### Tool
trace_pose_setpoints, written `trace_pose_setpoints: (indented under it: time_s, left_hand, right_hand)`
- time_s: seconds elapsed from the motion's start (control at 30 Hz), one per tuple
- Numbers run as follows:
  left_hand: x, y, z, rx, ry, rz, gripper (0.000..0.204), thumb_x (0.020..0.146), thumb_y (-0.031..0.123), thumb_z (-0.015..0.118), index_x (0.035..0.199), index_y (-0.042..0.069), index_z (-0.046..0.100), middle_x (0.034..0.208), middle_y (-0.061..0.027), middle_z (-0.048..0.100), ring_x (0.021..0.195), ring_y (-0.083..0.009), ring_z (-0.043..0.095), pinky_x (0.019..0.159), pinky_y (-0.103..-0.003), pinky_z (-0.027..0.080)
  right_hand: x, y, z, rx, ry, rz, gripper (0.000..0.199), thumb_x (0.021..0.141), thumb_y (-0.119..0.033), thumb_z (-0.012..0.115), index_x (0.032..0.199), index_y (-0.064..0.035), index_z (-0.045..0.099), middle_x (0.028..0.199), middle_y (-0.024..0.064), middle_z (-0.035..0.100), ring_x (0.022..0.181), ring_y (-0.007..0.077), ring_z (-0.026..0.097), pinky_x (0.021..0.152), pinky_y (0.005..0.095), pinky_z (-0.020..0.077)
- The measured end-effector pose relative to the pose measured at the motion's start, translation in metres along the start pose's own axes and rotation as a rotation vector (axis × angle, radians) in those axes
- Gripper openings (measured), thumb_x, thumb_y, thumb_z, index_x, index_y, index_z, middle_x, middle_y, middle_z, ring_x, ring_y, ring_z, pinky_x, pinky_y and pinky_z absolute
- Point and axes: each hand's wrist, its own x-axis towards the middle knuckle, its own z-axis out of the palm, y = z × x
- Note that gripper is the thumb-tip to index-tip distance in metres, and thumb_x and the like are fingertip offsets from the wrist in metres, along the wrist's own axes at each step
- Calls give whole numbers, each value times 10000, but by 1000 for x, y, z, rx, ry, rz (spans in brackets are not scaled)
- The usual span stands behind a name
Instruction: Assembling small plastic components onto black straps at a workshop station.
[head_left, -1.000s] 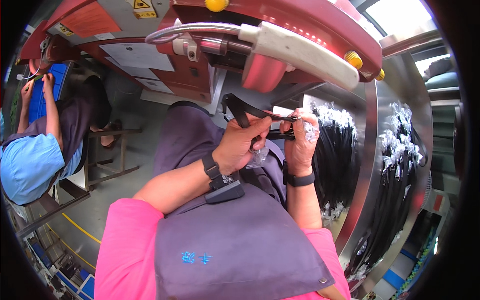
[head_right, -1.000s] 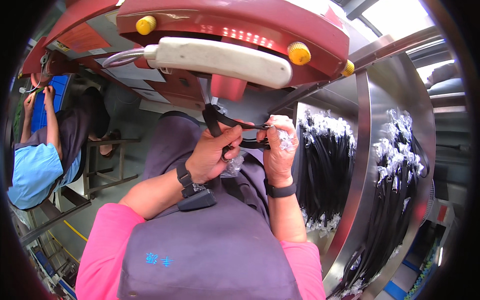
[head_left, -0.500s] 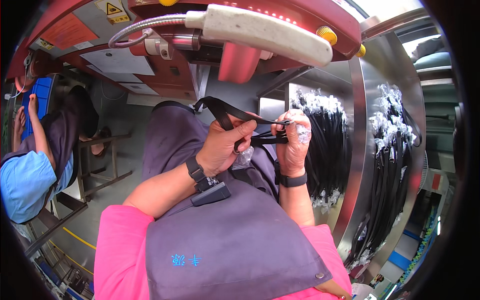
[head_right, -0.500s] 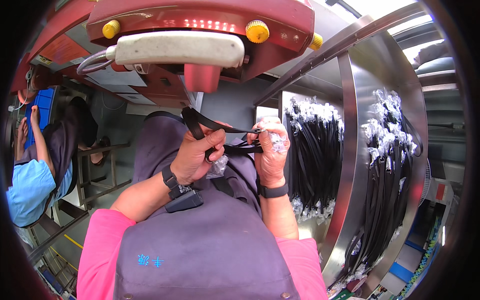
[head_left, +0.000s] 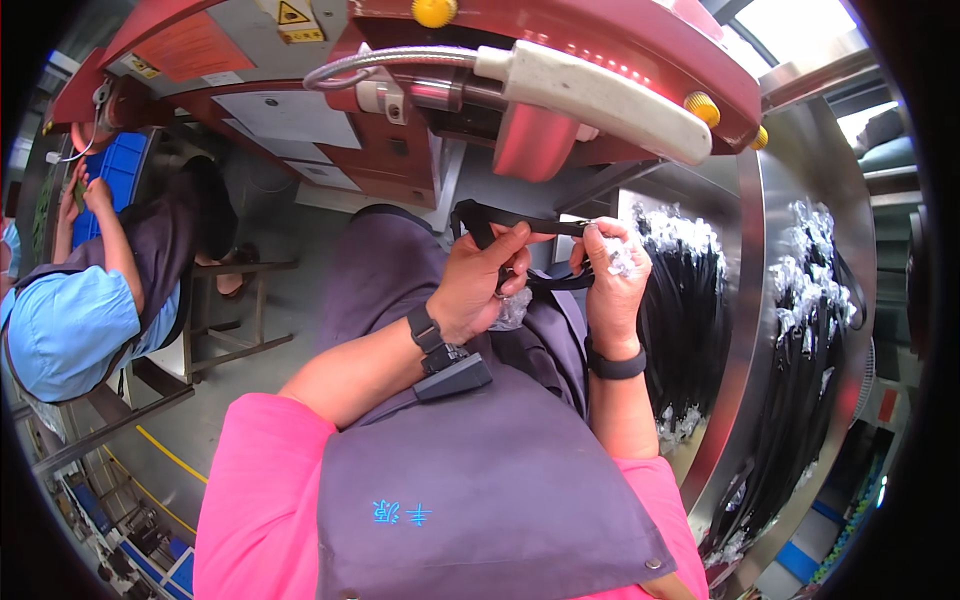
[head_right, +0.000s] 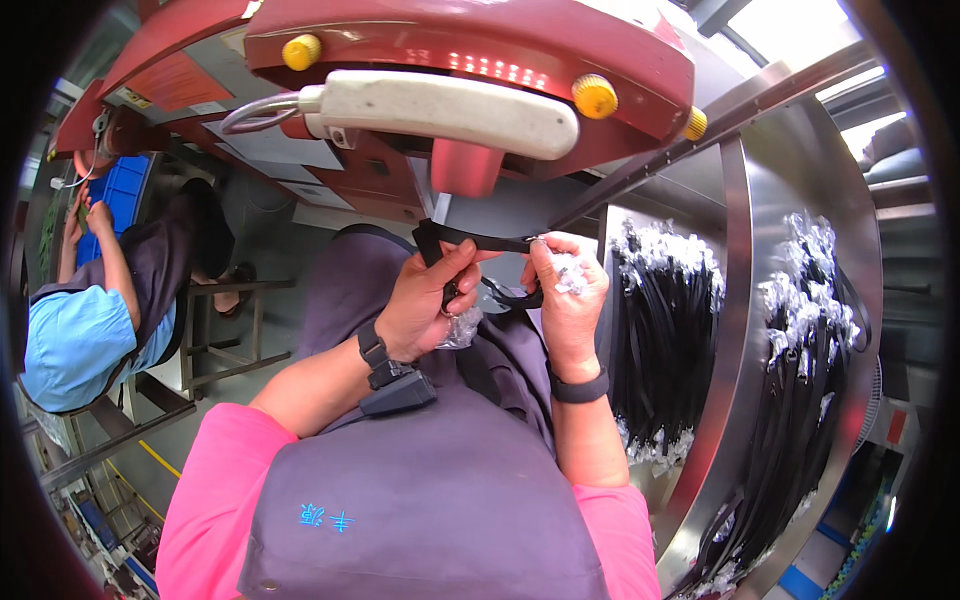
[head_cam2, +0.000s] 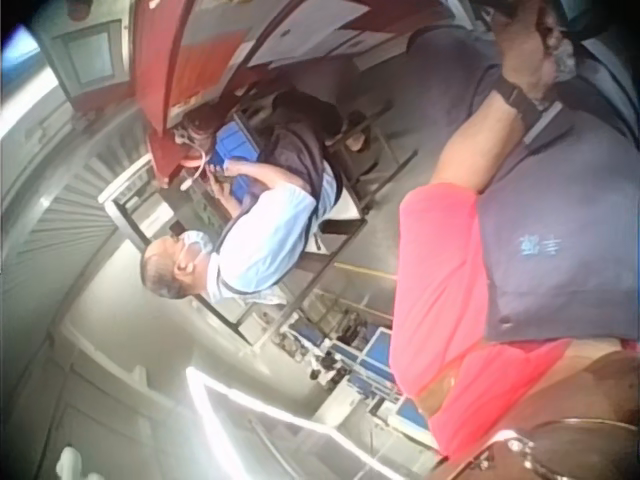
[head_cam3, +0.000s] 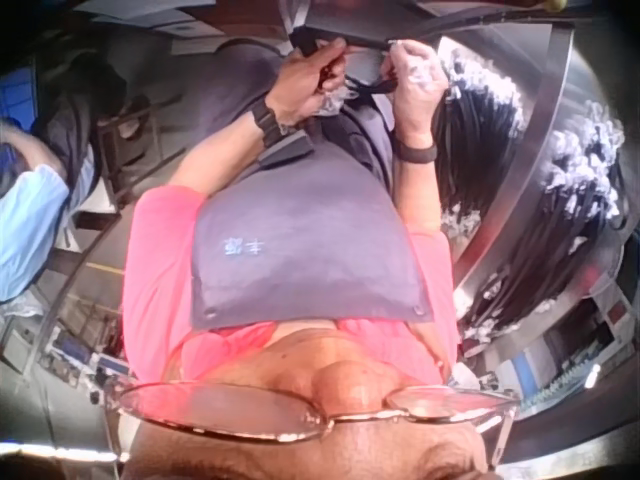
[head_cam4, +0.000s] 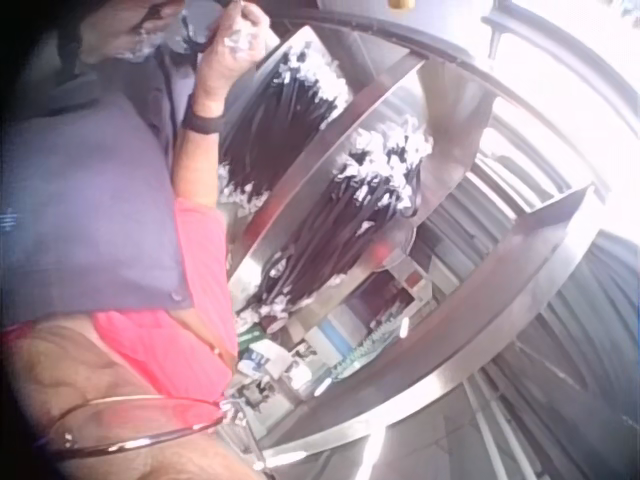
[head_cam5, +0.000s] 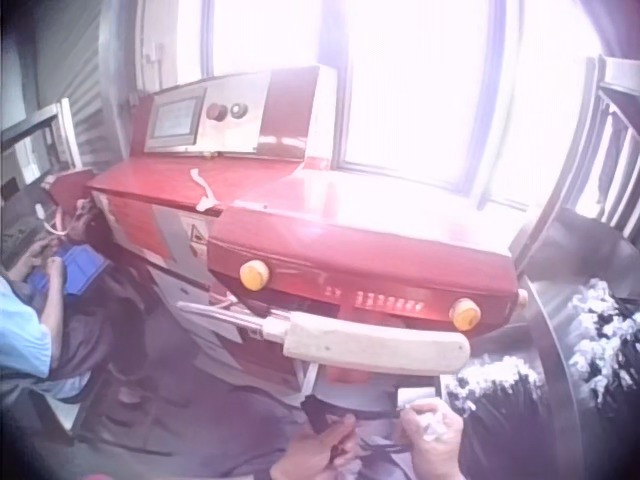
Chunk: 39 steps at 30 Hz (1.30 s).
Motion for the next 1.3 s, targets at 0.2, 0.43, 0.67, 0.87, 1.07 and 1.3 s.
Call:
trace_pose_setpoints:
  time_s: [0.2, 0.43, 0.67, 0.87, 1.07, 1.3]
  left_hand:
    - [5, 8, -1, -92, 63, -3, 261, 944, 224, 589, 1001, -19, 665, 659, 4, 479, 521, -57, 370, 451, -203, 304]
    - [5, 13, -2, -127, 56, -7, 305, 953, 244, 571, 1070, -28, 647, 662, 18, 441, 520, -64, 365, 454, -200, 308]
    - [7, 15, -1, -150, 75, 14, 283, 955, 226, 567, 1036, -28, 662, 664, 14, 452, 522, -59, 360, 458, -198, 311]
    - [8, 14, -3, -178, 76, 10, 275, 957, 226, 564, 1034, -17, 667, 651, 19, 448, 517, -56, 359, 456, -198, 309]
    - [8, 17, -3, -162, 86, 11, 273, 956, 232, 564, 1026, -7, 676, 648, 22, 447, 515, -58, 366, 452, -197, 304]
    - [8, 18, -3, -162, 81, 8, 282, 957, 237, 564, 1050, -10, 663, 658, 29, 435, 520, -55, 362, 455, -194, 305]
  right_hand:
    - [19, -5, 14, -45, -47, 61, 86, 886, -75, 649, 915, -12, 597, 702, 35, 611, 535, 60, 518, 481, 201, 389]
    - [31, -7, 22, -44, -73, 114, 86, 885, -86, 651, 896, -15, 605, 680, 33, 599, 511, 57, 495, 460, 207, 373]
    - [40, -7, 24, -8, -81, 184, 97, 874, -56, 652, 928, 11, 609, 714, 69, 630, 502, 75, 502, 450, 223, 379]
    - [44, -5, 24, 12, -88, 222, 109, 869, -49, 655, 941, 18, 609, 732, 84, 639, 498, 85, 505, 450, 230, 386]
    - [46, -5, 27, -5, -75, 252, 114, 869, -47, 654, 952, 17, 607, 736, 86, 640, 499, 87, 505, 454, 230, 388]
    - [48, -1, 25, 2, -100, 232, 133, 872, -73, 661, 962, 11, 610, 741, 78, 638, 511, 90, 510, 466, 232, 391]
